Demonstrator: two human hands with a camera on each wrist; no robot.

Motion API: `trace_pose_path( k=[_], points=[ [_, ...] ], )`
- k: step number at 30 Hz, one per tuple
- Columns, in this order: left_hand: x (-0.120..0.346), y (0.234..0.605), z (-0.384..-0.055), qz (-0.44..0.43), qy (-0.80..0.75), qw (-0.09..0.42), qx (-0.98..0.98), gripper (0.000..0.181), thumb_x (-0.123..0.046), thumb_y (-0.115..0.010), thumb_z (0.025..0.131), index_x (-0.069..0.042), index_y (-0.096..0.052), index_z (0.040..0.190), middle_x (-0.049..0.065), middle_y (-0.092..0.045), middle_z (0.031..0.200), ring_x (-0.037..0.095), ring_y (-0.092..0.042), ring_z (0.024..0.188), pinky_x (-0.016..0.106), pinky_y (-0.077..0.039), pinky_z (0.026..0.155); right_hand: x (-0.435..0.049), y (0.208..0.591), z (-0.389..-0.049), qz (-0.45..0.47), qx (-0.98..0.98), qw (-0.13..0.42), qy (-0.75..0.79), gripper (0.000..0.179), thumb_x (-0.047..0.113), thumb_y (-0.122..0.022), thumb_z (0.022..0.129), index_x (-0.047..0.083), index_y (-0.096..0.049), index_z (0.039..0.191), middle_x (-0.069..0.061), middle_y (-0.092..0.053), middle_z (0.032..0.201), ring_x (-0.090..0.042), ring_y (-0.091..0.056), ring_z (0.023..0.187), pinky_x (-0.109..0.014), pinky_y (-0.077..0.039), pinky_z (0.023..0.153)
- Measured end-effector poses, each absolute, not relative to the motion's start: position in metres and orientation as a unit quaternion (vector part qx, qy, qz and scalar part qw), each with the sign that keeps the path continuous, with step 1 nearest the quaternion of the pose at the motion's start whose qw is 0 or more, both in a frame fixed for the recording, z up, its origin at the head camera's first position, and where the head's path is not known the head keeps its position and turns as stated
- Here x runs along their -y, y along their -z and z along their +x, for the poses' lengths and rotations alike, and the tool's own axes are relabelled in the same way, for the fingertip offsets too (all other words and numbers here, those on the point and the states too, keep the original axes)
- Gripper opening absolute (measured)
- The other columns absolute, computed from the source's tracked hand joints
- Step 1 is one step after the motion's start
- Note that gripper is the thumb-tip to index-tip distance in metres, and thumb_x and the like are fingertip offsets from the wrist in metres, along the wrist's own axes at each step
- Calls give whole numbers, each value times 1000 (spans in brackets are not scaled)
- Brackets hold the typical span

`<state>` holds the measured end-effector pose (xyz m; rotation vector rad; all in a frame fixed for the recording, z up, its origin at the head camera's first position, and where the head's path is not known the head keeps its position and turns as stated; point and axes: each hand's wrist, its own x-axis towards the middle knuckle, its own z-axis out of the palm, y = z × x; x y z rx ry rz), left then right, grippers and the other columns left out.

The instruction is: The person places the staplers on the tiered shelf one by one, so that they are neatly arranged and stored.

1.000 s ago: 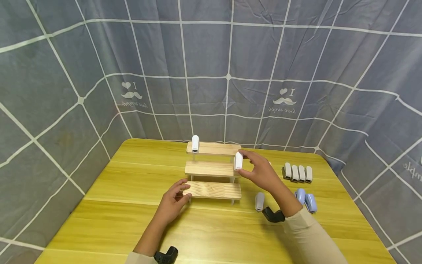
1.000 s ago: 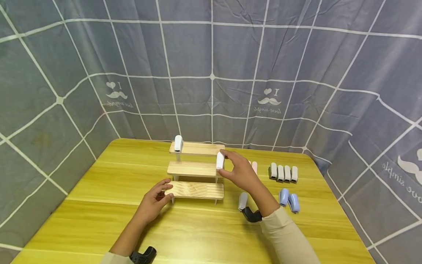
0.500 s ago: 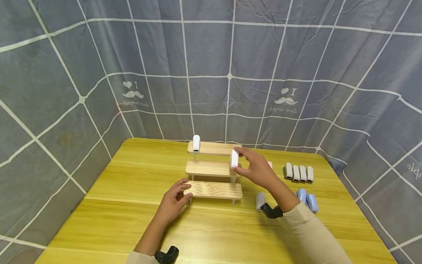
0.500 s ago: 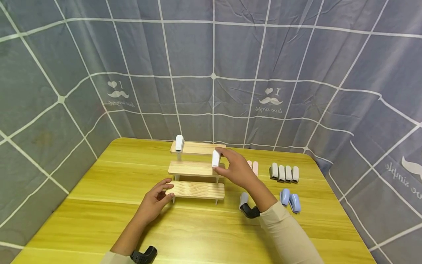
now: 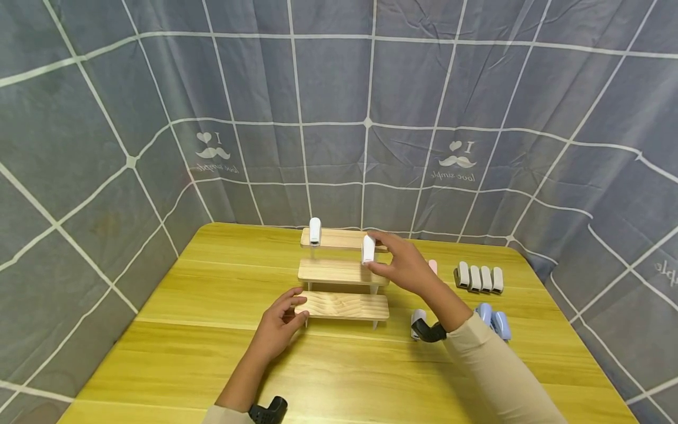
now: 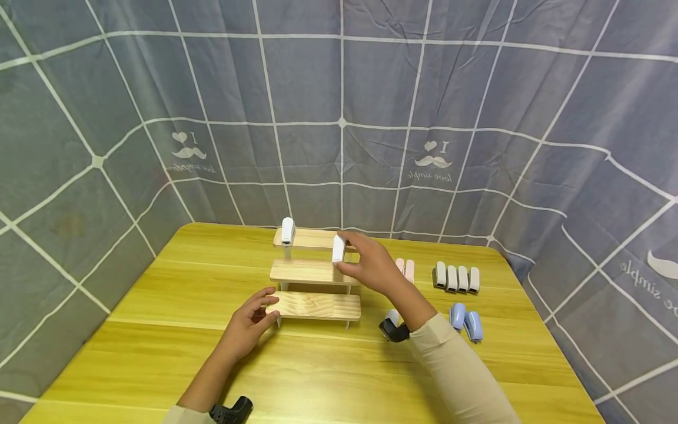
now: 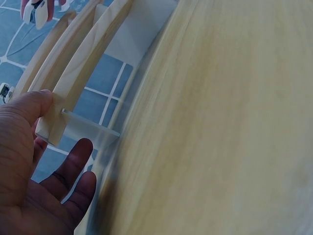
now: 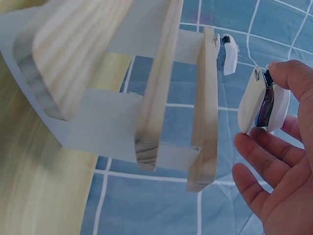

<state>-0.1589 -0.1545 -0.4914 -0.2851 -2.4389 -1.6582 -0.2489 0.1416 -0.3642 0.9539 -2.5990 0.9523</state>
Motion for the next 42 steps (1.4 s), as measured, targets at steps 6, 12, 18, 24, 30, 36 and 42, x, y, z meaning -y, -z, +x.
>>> trace_pose_path(
  k=[6,12,18,24,30,36,42],
  points=[
    [154,491,-159,-88,557,85,822,28,-13,-73,92,-8,-69,119,5,-52,145,20,-59,110,34,-51,88,-138,359,-258,332,879,121,-319,65,21,-79,87,3,-51,143,-12,-63,126,-31,-62,112,-51,-49,91],
    [155,492,-159,-85,559,82,821,29,-12,-73,92,-8,-68,120,7,-52,145,21,-59,111,35,-51,88,-134,357,-267,337,873,124,-329,63,20,-79,86,2,-53,141,-13,-64,124,-29,-62,112,-48,-50,93],
    [155,492,-159,-85,555,84,823,29,-13,-73,92,-8,-68,120,5,-52,145,21,-59,111,36,-51,88,-130,357,-278,328,865,106,-364,63,18,-80,86,2,-54,140,-10,-65,123,-25,-60,113,-48,-50,93],
    [155,491,-158,-81,555,85,824,29,-13,-73,92,-8,-68,120,0,-52,144,20,-60,110,36,-52,88,-126,356,-284,318,865,78,-380,61,20,-78,88,5,-53,141,-8,-64,124,-25,-60,116,-49,-50,94],
    [156,491,-158,-82,557,82,822,29,-13,-73,92,-8,-68,120,2,-52,145,21,-59,112,37,-51,89,-122,357,-291,306,870,61,-381,62,24,-77,89,6,-51,143,-10,-63,126,-31,-59,119,-52,-47,97],
    [155,491,-158,-84,557,81,822,29,-15,-73,92,-9,-68,120,0,-52,145,21,-59,113,38,-51,90,-117,357,-296,301,874,58,-378,67,27,-77,89,7,-49,146,-9,-62,128,-27,-59,118,-48,-47,99],
    [155,491,-158,-85,556,80,823,31,-16,-72,93,-8,-67,122,-1,-51,146,21,-59,113,38,-51,90,-110,362,-300,311,872,51,-376,67,28,-77,89,8,-48,147,-10,-58,135,-26,-58,121,-41,-50,96]
  ],
)
